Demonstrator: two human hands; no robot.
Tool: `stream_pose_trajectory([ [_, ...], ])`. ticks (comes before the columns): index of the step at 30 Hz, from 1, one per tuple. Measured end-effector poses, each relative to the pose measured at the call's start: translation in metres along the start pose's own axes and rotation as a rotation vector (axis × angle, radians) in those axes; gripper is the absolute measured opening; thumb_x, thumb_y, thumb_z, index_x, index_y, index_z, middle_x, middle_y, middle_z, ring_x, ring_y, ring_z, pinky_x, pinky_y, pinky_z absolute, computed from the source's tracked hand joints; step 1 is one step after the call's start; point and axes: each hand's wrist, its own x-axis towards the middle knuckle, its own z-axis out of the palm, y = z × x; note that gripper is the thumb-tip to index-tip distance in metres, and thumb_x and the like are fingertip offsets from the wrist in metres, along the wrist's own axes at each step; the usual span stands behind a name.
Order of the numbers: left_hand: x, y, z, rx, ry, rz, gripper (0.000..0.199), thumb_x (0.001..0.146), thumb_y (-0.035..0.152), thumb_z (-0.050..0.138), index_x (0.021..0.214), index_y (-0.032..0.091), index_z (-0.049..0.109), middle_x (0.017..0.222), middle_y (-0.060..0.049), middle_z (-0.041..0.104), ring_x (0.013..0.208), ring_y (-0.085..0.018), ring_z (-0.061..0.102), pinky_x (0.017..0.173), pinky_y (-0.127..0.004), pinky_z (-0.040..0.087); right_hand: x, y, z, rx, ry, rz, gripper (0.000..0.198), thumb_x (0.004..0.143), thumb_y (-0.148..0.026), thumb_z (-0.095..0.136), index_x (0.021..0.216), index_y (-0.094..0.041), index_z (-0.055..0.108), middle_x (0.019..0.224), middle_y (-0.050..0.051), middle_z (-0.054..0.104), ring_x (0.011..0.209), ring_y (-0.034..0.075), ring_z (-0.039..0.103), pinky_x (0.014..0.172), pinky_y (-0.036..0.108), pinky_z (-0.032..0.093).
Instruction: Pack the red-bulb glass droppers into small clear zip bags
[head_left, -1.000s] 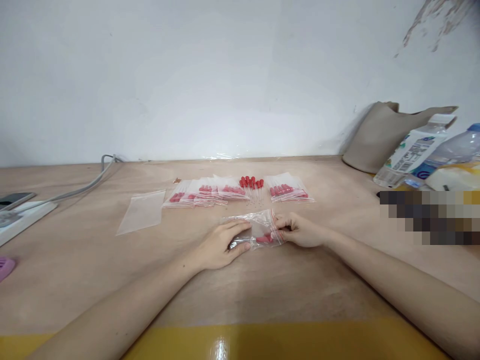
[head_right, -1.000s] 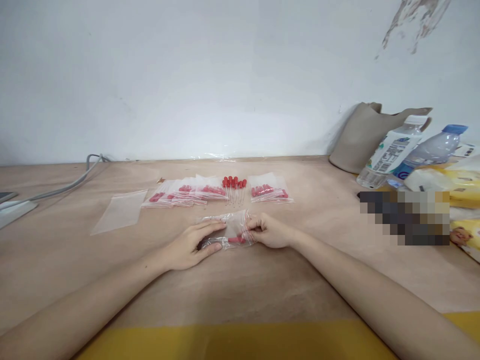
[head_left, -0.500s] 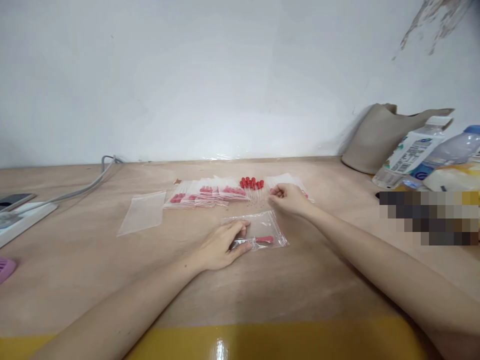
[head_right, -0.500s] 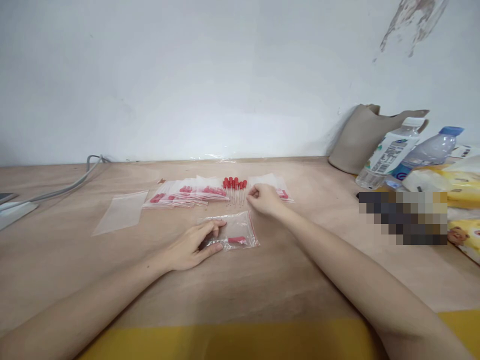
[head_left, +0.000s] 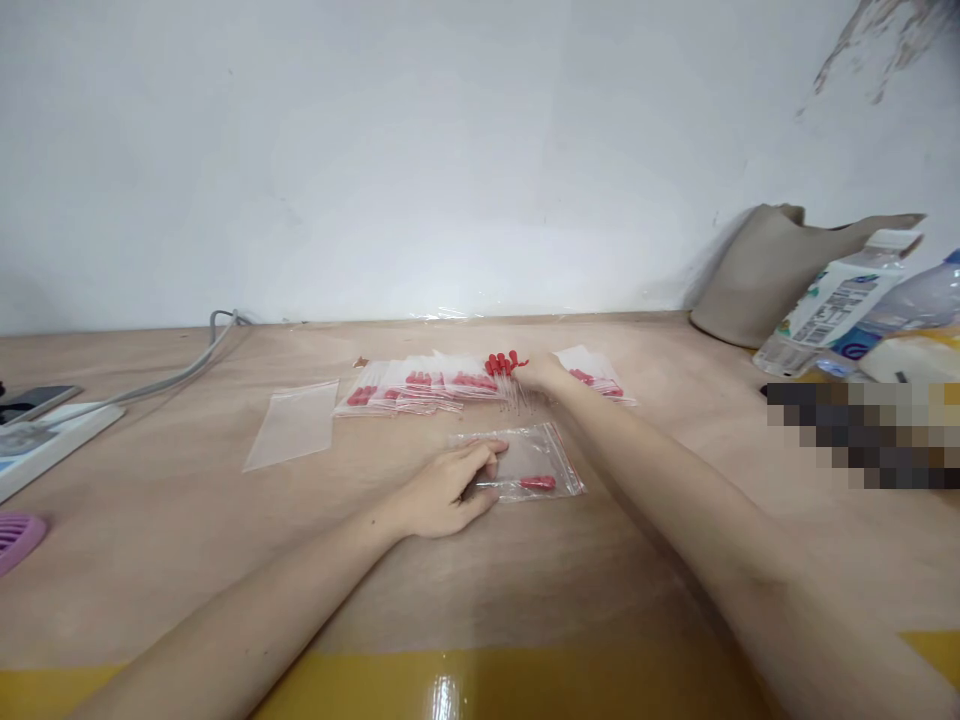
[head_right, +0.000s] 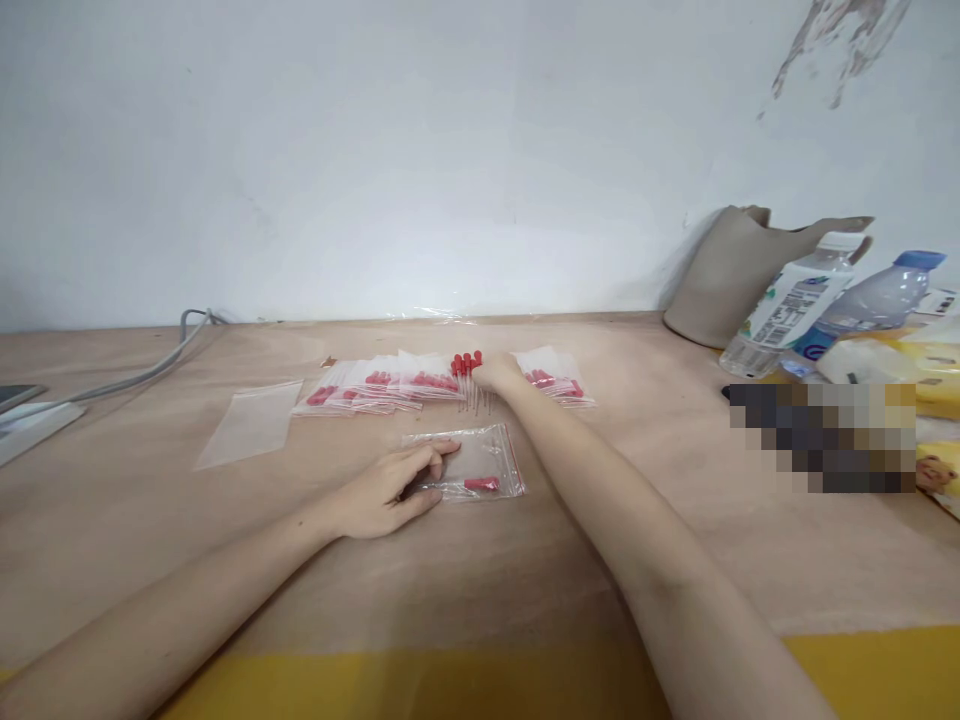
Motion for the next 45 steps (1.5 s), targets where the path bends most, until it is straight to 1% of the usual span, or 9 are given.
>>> stream_pose_trajectory([
  [6, 0.000, 0.001, 0.001, 0.053, 0.030, -0.012, 0.008, 0.081, 0.019, 0.051, 0.086, 0.019, 0.045, 0.133, -0.011, 0.042, 0.130, -0.025, 0.031, 0.100, -0.040, 0.034, -0.042, 0.007, -0.030, 0.119, 0.183, 0.072, 0.021, 0.073, -0.036, 0.055, 0.078, -0.016, 0.053, 0.056, 0.000, 0.052, 0.053, 0.013, 0.053, 0.051, 0.026, 0.042],
  [8, 0.001, 0.002, 0.001, 0.069, 0.043, -0.033, 0.008, 0.080, 0.019, 0.052, 0.086, 0.019, 0.047, 0.127, -0.010, 0.046, 0.125, -0.025, 0.036, 0.098, -0.040, 0.036, -0.066, 0.015, -0.038, 0.331, 0.302, 0.040, 0.038, 0.070, -0.037, 0.058, 0.099, -0.016, 0.045, 0.062, -0.004, 0.053, 0.050, 0.010, 0.051, 0.048, 0.023, 0.041],
  [14, 0.002, 0.002, 0.003, 0.067, 0.061, -0.025, 0.019, 0.082, 0.023, 0.051, 0.101, 0.020, 0.047, 0.120, -0.008, 0.049, 0.108, -0.023, 0.050, 0.092, -0.038, 0.041, -0.119, 0.027, -0.042, 0.625, 0.281, 0.134, 0.082, 0.062, -0.029, 0.065, 0.127, -0.024, 0.015, 0.066, -0.009, 0.048, 0.043, 0.008, 0.048, 0.040, 0.022, 0.041],
  [18, 0.002, -0.001, 0.005, 0.078, 0.066, -0.012, 0.042, 0.085, 0.029, 0.050, 0.124, 0.020, 0.036, 0.122, -0.009, 0.050, 0.109, -0.024, 0.049, 0.093, -0.039, 0.040, -0.127, 0.023, -0.032, 0.748, 0.260, 0.254, 0.068, 0.064, -0.023, 0.063, 0.119, -0.024, 0.024, 0.064, -0.008, 0.049, 0.051, 0.011, 0.057, 0.052, 0.027, 0.051],
  [24, 0.001, -0.002, 0.005, 0.098, 0.050, -0.016, 0.048, 0.086, 0.035, 0.050, 0.129, 0.020, 0.034, 0.126, -0.010, 0.048, 0.113, -0.025, 0.048, 0.094, -0.042, 0.040, -0.136, 0.023, -0.030, 0.870, 0.036, 0.267, 0.025, 0.074, -0.025, 0.057, 0.092, -0.023, 0.040, 0.071, -0.005, 0.053, 0.062, 0.012, 0.063, 0.065, 0.030, 0.053],
  [32, 0.001, -0.002, 0.005, 0.089, 0.063, 0.008, 0.047, 0.085, 0.034, 0.051, 0.128, 0.020, 0.036, 0.126, -0.010, 0.049, 0.113, -0.025, 0.048, 0.095, -0.041, 0.040, -0.133, 0.043, -0.058, 0.407, -0.343, 0.088, 0.032, 0.064, -0.036, 0.070, 0.087, -0.016, 0.064, 0.053, -0.005, 0.050, 0.048, 0.007, 0.045, 0.047, 0.022, 0.037],
  [37, 0.001, -0.003, 0.006, 0.098, 0.060, 0.004, 0.049, 0.086, 0.035, 0.050, 0.130, 0.021, 0.034, 0.127, -0.009, 0.048, 0.115, -0.025, 0.047, 0.096, -0.042, 0.039, -0.133, 0.040, -0.052, 0.232, -0.297, -0.115, 0.028, 0.067, -0.038, 0.067, 0.086, -0.019, 0.070, 0.054, -0.003, 0.049, 0.049, 0.008, 0.039, 0.045, 0.022, 0.030],
  [41, 0.001, -0.003, 0.006, 0.104, 0.066, 0.017, 0.048, 0.086, 0.033, 0.051, 0.130, 0.021, 0.035, 0.129, -0.009, 0.047, 0.117, -0.025, 0.045, 0.097, -0.042, 0.039, -0.136, 0.031, -0.043, 0.284, -0.321, -0.081, 0.028, 0.069, -0.037, 0.065, 0.087, -0.016, 0.066, 0.056, -0.004, 0.048, 0.046, 0.006, 0.035, 0.044, 0.021, 0.030],
  [45, 0.002, -0.002, 0.005, 0.108, 0.065, 0.027, 0.048, 0.086, 0.032, 0.050, 0.130, 0.021, 0.035, 0.129, -0.009, 0.047, 0.119, -0.024, 0.044, 0.098, -0.041, 0.038, -0.140, 0.027, -0.039, 0.435, -0.351, -0.022, 0.038, 0.068, -0.036, 0.066, 0.099, -0.017, 0.057, 0.075, 0.001, 0.060, 0.057, 0.009, 0.051, 0.054, 0.024, 0.041],
])
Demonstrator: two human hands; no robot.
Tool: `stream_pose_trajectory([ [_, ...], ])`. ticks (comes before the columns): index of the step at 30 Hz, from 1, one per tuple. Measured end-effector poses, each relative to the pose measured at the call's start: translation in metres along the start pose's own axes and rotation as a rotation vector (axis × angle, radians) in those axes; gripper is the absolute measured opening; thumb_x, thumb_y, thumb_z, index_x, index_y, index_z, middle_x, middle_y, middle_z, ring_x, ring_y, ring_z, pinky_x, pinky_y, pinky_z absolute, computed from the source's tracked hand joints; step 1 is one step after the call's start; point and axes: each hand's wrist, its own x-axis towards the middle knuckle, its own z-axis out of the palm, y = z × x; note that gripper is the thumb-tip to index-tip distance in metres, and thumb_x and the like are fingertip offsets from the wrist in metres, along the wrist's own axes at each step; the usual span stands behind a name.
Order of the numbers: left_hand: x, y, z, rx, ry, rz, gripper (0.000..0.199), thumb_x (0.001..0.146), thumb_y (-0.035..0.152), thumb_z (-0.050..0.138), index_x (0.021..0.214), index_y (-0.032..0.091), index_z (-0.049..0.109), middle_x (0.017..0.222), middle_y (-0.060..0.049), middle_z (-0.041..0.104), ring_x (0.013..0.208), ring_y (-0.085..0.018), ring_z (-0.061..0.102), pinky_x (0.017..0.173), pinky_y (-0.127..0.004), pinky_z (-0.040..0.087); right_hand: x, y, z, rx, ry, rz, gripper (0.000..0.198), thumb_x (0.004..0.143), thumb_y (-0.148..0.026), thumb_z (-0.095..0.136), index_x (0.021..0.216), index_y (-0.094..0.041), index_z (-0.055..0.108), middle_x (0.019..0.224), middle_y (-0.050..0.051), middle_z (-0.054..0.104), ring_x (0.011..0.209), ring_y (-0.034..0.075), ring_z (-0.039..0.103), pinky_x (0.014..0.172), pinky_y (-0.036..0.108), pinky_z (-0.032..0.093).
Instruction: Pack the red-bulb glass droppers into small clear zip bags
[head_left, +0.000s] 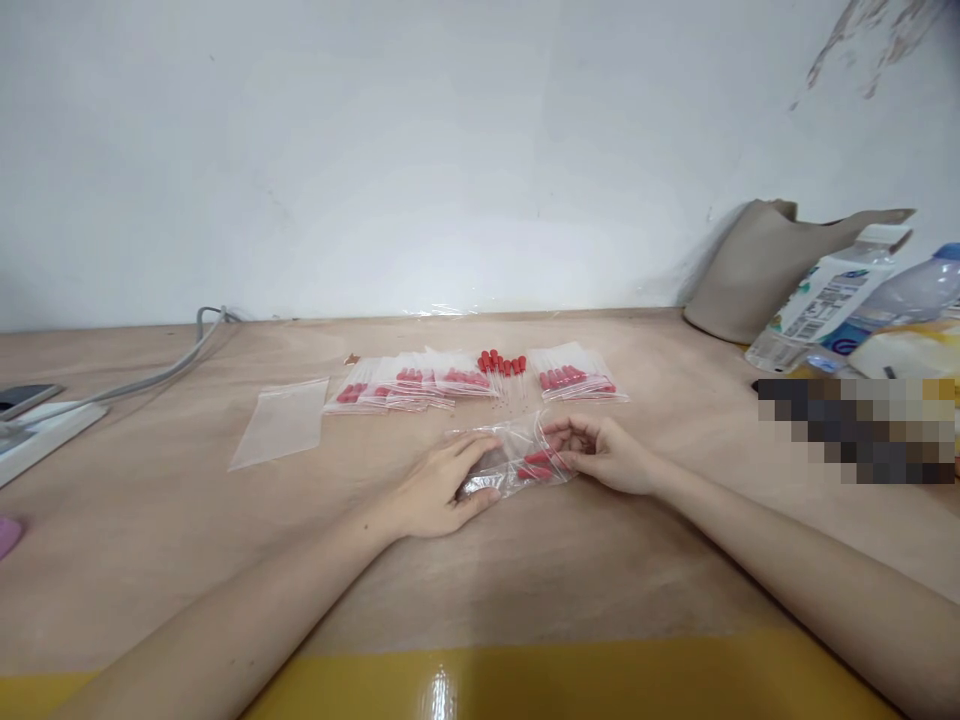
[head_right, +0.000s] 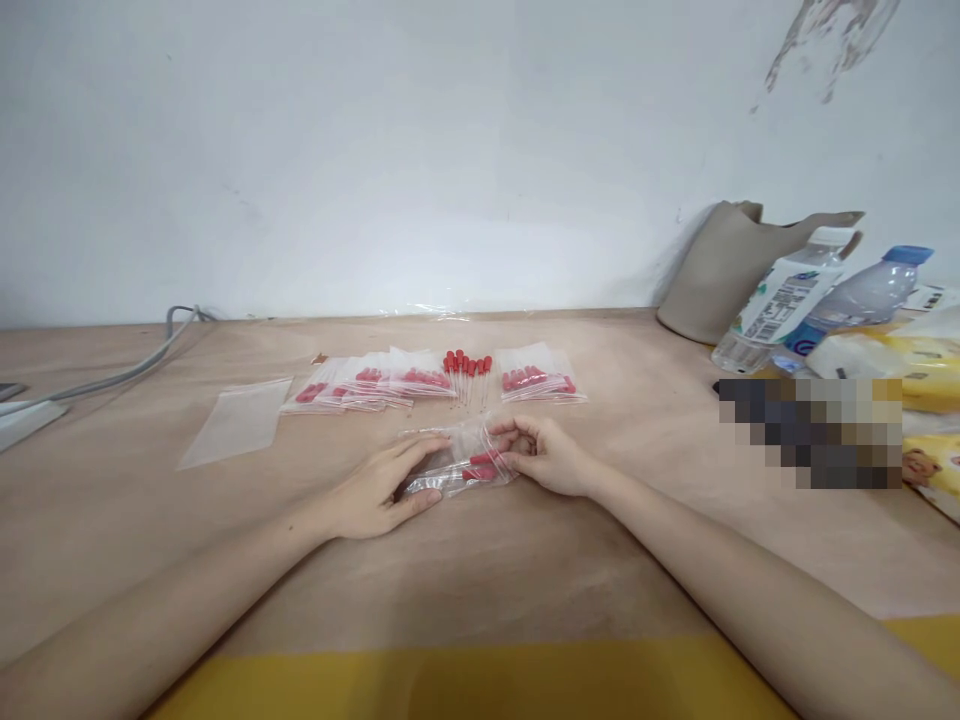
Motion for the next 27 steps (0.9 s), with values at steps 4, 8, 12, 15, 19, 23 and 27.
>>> stream_pose_trajectory([
  [4, 0.001, 0.000, 0.000, 0.000, -0.008, 0.003, 0.047, 0.086, 0.033, 0.049, 0.129, 0.021, 0.035, 0.130, -0.009, 0.046, 0.120, -0.025, 0.043, 0.099, -0.042, 0.036, 0.001, -0.005, -0.007, 0.001, -0.070, 0.042, 0.037, 0.070, -0.039, 0.064, 0.098, -0.016, 0.057, 0.083, 0.006, 0.065, 0.066, 0.012, 0.057, 0.058, 0.026, 0.044],
  [8, 0.001, 0.002, -0.001, -0.007, -0.007, 0.011, 0.041, 0.085, 0.031, 0.050, 0.124, 0.020, 0.041, 0.127, -0.010, 0.048, 0.117, -0.025, 0.044, 0.098, -0.041, 0.037, 0.011, -0.014, -0.019, -0.124, 0.027, 0.033, 0.031, 0.068, -0.042, 0.064, 0.082, -0.015, 0.062, 0.070, 0.003, 0.063, 0.056, 0.010, 0.052, 0.052, 0.024, 0.041],
  [12, 0.001, 0.004, -0.002, -0.017, -0.007, 0.010, 0.039, 0.085, 0.030, 0.051, 0.121, 0.020, 0.041, 0.125, -0.009, 0.049, 0.115, -0.025, 0.046, 0.097, -0.041, 0.038, 0.021, -0.021, -0.023, -0.236, -0.038, 0.166, 0.031, 0.065, -0.046, 0.064, 0.063, -0.016, 0.061, 0.055, -0.002, 0.056, 0.045, 0.007, 0.042, 0.043, 0.021, 0.033],
  [15, 0.001, 0.003, -0.002, -0.020, -0.001, 0.012, 0.039, 0.085, 0.031, 0.050, 0.121, 0.020, 0.041, 0.124, -0.010, 0.049, 0.114, -0.025, 0.046, 0.096, -0.042, 0.038, 0.022, -0.022, -0.017, -0.266, -0.100, 0.206, 0.031, 0.061, -0.046, 0.068, 0.058, -0.016, 0.060, 0.049, -0.004, 0.051, 0.044, 0.005, 0.038, 0.042, 0.019, 0.030],
  [19, 0.001, 0.003, -0.001, -0.017, -0.013, 0.007, 0.042, 0.085, 0.031, 0.050, 0.124, 0.019, 0.039, 0.126, -0.010, 0.048, 0.115, -0.025, 0.045, 0.096, -0.041, 0.038, 0.016, -0.021, -0.004, -0.103, -0.073, 0.213, 0.031, 0.059, -0.045, 0.070, 0.065, -0.015, 0.062, 0.050, -0.003, 0.053, 0.042, 0.005, 0.039, 0.039, 0.019, 0.028],
  [23, 0.001, 0.004, -0.002, -0.030, -0.006, 0.012, 0.043, 0.085, 0.030, 0.051, 0.125, 0.020, 0.038, 0.126, -0.010, 0.048, 0.117, -0.024, 0.044, 0.097, -0.040, 0.037, 0.013, -0.022, 0.000, -0.008, -0.016, 0.338, 0.029, 0.065, -0.045, 0.065, 0.067, -0.017, 0.059, 0.045, -0.005, 0.050, 0.036, 0.006, 0.038, 0.035, 0.020, 0.027],
  [27, 0.000, 0.005, -0.002, -0.031, -0.007, 0.002, 0.037, 0.084, 0.030, 0.051, 0.119, 0.020, 0.042, 0.126, -0.009, 0.048, 0.115, -0.024, 0.045, 0.097, -0.040, 0.037, 0.027, -0.021, -0.010, -0.154, 0.211, 0.256, 0.021, 0.067, -0.036, 0.064, 0.070, -0.017, 0.059, 0.059, 0.000, 0.058, 0.047, 0.009, 0.048, 0.043, 0.021, 0.036],
])
